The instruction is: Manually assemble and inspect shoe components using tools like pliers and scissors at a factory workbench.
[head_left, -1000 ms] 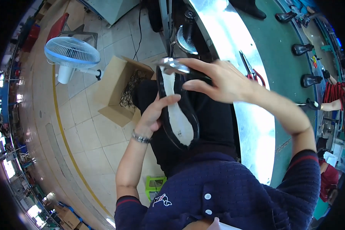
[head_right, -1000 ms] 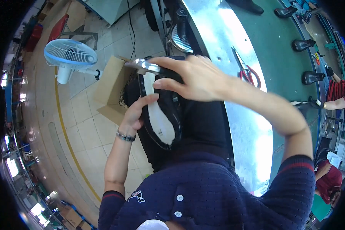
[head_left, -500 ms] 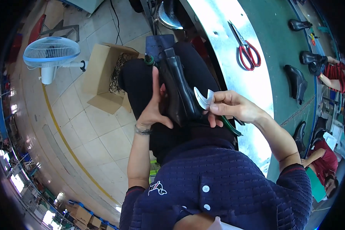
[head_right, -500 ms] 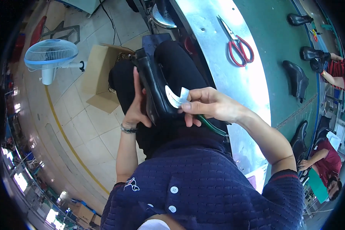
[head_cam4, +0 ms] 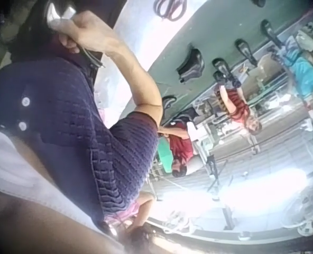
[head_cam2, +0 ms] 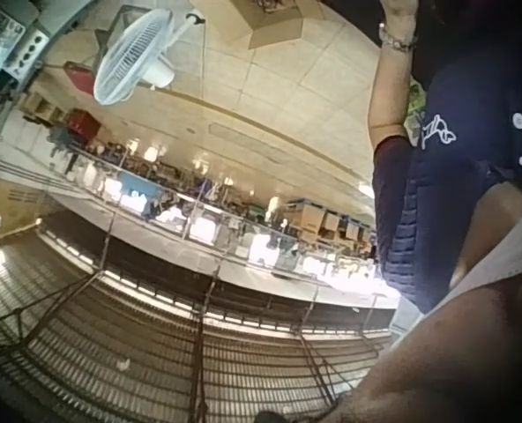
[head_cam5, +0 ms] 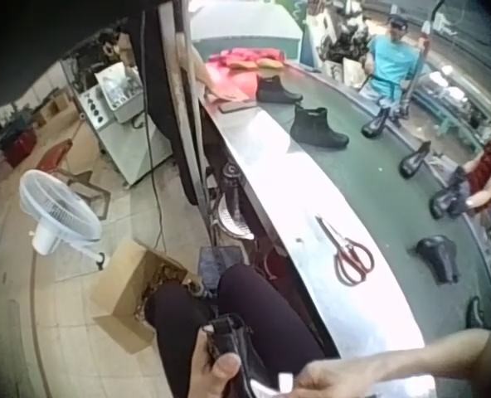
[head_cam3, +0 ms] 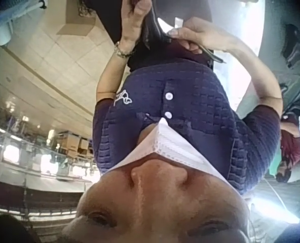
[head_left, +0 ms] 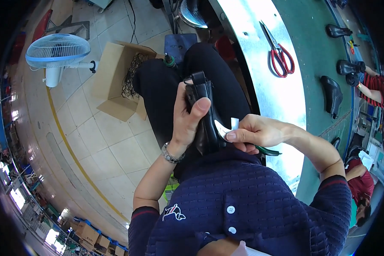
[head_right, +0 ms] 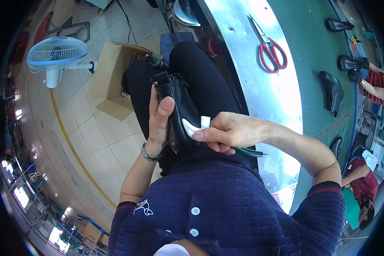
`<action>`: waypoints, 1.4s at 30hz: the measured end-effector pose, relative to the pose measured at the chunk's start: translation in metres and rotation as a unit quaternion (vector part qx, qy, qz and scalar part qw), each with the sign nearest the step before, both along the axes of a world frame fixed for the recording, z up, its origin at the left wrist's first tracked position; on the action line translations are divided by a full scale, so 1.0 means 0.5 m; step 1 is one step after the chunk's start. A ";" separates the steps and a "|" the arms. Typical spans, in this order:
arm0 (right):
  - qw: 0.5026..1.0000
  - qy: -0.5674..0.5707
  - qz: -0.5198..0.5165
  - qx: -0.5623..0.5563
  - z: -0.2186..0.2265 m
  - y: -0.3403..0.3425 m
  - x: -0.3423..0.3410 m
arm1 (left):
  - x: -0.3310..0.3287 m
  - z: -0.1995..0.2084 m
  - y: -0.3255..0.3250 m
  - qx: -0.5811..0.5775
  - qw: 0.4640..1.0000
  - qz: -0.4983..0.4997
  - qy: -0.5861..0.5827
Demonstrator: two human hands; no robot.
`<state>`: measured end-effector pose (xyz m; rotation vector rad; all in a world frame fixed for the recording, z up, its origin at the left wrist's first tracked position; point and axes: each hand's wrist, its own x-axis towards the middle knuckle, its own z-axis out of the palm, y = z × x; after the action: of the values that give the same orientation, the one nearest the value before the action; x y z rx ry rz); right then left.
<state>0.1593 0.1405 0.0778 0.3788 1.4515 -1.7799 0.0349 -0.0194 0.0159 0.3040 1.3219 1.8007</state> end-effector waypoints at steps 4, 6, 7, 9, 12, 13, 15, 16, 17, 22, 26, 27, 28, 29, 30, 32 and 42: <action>0.988 0.032 0.074 0.133 0.035 0.013 -0.032 | 0.001 -0.001 -0.001 0.002 1.000 0.007 0.009; 0.977 0.046 0.100 0.182 0.036 0.015 -0.040 | 0.000 -0.004 -0.001 -0.001 1.000 0.012 -0.001; 0.963 0.061 0.128 0.230 0.039 0.014 -0.048 | -0.002 -0.014 -0.006 0.001 1.000 0.018 -0.007; 0.946 0.081 0.156 0.271 0.068 0.015 -0.065 | -0.005 -0.025 -0.005 0.003 1.000 0.023 -0.010; 0.882 0.190 0.188 0.389 0.078 0.004 -0.063 | -0.007 -0.036 0.000 -0.021 0.999 0.036 0.011; 0.875 0.180 0.179 0.413 0.077 0.003 -0.064 | -0.017 -0.041 0.008 -0.014 0.999 0.037 0.003; 0.865 0.174 0.168 0.440 0.065 0.002 -0.060 | -0.026 -0.038 0.012 -0.004 0.999 0.038 -0.002; 0.946 0.074 0.078 0.306 0.045 0.009 -0.050 | -0.028 -0.030 0.019 -0.004 0.999 0.035 -0.014; 0.987 -0.033 -0.016 0.156 0.030 0.012 -0.040 | -0.026 -0.026 0.021 -0.007 0.999 0.030 -0.032; 0.995 -0.033 -0.093 -0.010 -0.006 -0.007 -0.018 | -0.020 -0.019 0.015 -0.008 1.000 0.013 -0.017; 0.993 0.017 0.023 0.117 0.016 0.021 -0.043 | -0.016 -0.019 0.016 -0.005 1.000 0.026 0.002; 0.993 0.018 0.023 0.116 0.027 0.023 -0.053 | -0.016 -0.025 0.018 -0.005 1.000 0.026 0.003; 0.972 0.056 0.073 0.217 0.040 0.022 -0.062 | -0.014 -0.030 0.017 -0.010 0.999 0.039 -0.004; 0.937 0.095 0.121 0.315 0.046 0.021 -0.065 | -0.013 -0.032 0.018 -0.014 0.999 0.052 -0.010; 0.909 0.149 0.121 0.370 0.038 0.016 -0.060 | -0.017 -0.033 0.017 -0.015 0.998 0.052 -0.010; 0.895 0.182 0.096 0.397 0.035 0.014 -0.045 | -0.033 -0.024 0.023 -0.008 0.998 0.017 -0.051; 0.695 0.001 -0.097 0.712 -0.188 0.110 0.259 | -0.031 -0.016 0.033 -0.023 0.997 0.021 -0.070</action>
<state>0.2889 0.1956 -0.0163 1.3021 2.6139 -0.3525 0.0195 -0.0027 0.0079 0.1242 1.2770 1.7899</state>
